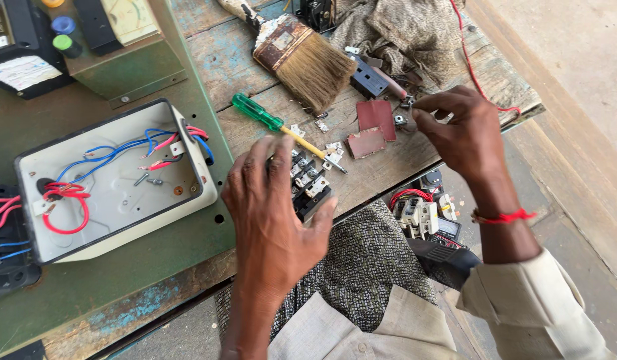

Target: The person assembles a small black electrical component by hand, inserting metal terminals and tightening them with a green screwdriver. They handle multiple small metal parts and use the screwdriver to secure connections on the component held in their lap.

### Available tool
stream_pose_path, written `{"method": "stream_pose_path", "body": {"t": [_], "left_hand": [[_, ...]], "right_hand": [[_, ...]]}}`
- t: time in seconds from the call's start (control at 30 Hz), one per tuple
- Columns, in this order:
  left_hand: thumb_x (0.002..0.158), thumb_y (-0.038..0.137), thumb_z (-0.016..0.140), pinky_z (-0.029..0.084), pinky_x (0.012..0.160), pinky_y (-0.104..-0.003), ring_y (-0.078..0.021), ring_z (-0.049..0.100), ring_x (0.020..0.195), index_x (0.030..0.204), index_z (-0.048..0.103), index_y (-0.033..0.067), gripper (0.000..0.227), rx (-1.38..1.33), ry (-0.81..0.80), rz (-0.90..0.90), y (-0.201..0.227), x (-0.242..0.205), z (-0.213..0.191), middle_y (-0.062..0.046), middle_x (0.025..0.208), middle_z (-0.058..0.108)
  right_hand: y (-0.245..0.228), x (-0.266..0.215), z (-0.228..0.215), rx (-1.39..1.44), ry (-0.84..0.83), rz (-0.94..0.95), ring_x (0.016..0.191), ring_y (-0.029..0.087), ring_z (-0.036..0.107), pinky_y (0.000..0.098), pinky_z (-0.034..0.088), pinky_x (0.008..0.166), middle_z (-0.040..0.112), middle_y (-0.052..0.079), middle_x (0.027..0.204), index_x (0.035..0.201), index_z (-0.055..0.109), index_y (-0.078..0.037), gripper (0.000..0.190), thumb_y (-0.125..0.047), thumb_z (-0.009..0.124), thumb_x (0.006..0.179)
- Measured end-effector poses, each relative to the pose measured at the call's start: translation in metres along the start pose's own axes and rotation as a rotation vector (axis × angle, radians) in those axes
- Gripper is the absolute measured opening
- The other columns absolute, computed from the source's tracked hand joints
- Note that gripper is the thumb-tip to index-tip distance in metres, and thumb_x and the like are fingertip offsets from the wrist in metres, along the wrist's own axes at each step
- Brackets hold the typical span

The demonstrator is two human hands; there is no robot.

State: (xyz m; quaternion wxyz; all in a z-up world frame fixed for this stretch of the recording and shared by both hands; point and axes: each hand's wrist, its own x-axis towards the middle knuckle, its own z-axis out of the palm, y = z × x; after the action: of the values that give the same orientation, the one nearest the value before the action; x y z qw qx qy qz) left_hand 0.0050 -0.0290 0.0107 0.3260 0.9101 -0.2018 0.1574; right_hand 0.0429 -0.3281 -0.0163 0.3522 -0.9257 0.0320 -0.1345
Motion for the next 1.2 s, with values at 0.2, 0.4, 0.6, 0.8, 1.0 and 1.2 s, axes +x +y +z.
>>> {"method": "stream_pose_path", "body": {"t": [0.2,0.4,0.6,0.8,1.0,1.2], "left_hand": [[0.094,0.018,0.076,0.036,0.112,-0.051,-0.0283,0.053,0.12,0.13,0.063,0.0071,0.039,-0.055,0.148,0.202,0.023,0.005,0.009,-0.009,0.121,0.062],[0.082,-0.003,0.066,0.04,0.108,-0.046,-0.0259,0.059,0.112,0.133,0.064,0.0053,0.051,-0.238,0.093,0.242,0.027,0.004,-0.001,-0.005,0.112,0.068],[0.087,-0.006,0.066,0.049,0.103,-0.044,-0.0255,0.063,0.11,0.125,0.066,0.0032,0.039,-0.333,0.167,0.189,0.021,-0.002,0.002,-0.007,0.11,0.069],[0.1,0.004,0.07,0.054,0.098,-0.036,-0.0215,0.063,0.108,0.122,0.069,0.0073,0.023,-0.544,0.177,0.077,0.026,-0.005,0.006,-0.005,0.111,0.068],[0.099,0.008,0.07,0.054,0.099,-0.035,-0.0175,0.063,0.106,0.114,0.071,0.0099,0.015,-0.747,0.112,-0.01,0.026,-0.006,0.006,-0.002,0.108,0.066],[0.097,0.012,0.073,0.052,0.099,-0.035,-0.0176,0.06,0.109,0.112,0.072,0.012,0.015,-0.727,0.118,-0.055,0.024,-0.007,0.007,-0.001,0.107,0.063]], "right_hand": [[-0.047,-0.026,0.006,0.774,-0.281,0.154,0.082,0.013,0.067,0.0266,0.055,0.074,0.076,0.006,0.095,0.105,0.077,-0.002,0.014,-0.006,0.075,0.092],[-0.069,-0.041,0.026,1.095,-0.488,0.172,0.086,0.014,0.071,0.0272,0.058,0.073,0.074,0.008,0.097,0.106,0.073,0.004,0.018,-0.007,0.075,0.092],[-0.07,-0.043,0.032,1.258,-0.52,0.299,0.082,0.016,0.071,0.0292,0.059,0.074,0.073,0.009,0.098,0.113,0.071,0.006,0.023,-0.004,0.073,0.092],[-0.068,-0.051,0.036,1.448,-0.538,0.378,0.081,0.019,0.072,0.0321,0.06,0.075,0.073,0.014,0.097,0.115,0.069,0.008,0.023,0.002,0.07,0.093],[-0.072,-0.055,0.04,1.598,-0.528,0.329,0.081,0.021,0.073,0.0337,0.061,0.074,0.073,0.015,0.097,0.115,0.067,0.009,0.019,0.002,0.069,0.096],[-0.076,-0.059,0.048,1.662,-0.559,0.357,0.076,0.021,0.073,0.0335,0.06,0.069,0.073,0.013,0.096,0.117,0.067,0.006,0.024,-0.003,0.069,0.095]]}}
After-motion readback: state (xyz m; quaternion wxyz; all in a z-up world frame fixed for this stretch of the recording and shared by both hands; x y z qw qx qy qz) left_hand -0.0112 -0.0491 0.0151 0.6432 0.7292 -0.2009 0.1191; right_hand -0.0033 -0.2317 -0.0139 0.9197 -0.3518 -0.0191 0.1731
